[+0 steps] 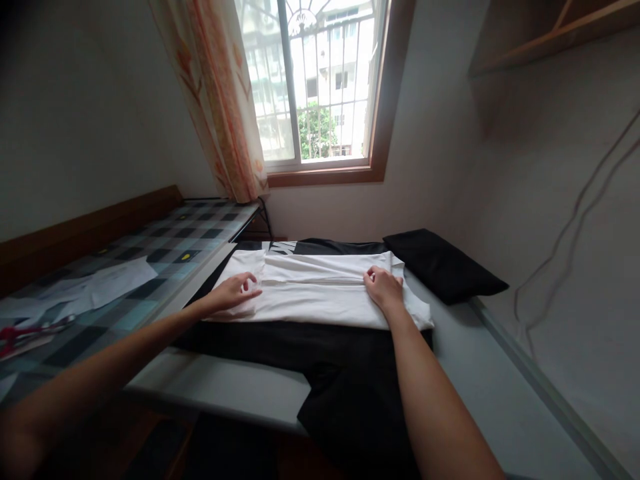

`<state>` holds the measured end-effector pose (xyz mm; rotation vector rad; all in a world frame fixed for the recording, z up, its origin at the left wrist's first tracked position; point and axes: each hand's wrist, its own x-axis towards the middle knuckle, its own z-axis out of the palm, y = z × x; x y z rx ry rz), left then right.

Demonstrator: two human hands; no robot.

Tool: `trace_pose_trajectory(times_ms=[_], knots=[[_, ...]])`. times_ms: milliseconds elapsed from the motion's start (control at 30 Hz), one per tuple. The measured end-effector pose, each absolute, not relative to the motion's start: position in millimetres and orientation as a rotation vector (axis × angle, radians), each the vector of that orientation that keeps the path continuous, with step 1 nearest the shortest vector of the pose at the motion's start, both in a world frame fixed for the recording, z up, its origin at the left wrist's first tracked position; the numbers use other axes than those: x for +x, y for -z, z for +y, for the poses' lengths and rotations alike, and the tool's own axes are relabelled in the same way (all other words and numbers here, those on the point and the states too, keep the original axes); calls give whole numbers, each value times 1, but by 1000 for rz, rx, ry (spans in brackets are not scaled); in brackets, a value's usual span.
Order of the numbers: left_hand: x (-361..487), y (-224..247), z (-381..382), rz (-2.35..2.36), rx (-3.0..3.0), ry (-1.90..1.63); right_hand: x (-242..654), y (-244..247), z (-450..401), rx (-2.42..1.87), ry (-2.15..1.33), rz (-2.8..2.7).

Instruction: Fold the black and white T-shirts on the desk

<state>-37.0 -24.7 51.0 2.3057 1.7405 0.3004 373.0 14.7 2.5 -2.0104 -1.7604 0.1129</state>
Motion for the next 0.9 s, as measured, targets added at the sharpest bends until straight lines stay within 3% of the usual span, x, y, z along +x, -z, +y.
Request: trace_pose_trajectory(times_ms=[133,400,900], knots=[[-16,-53,2,2074,2222,-307,373,-3,15,-2009,-111,-1761],[16,-55,30,2114,2341,274,374,-1,15,-2009,-93,-1766],[9,-52,32,2232,2367,228,373,-3,14,-2011,-100,-1759]])
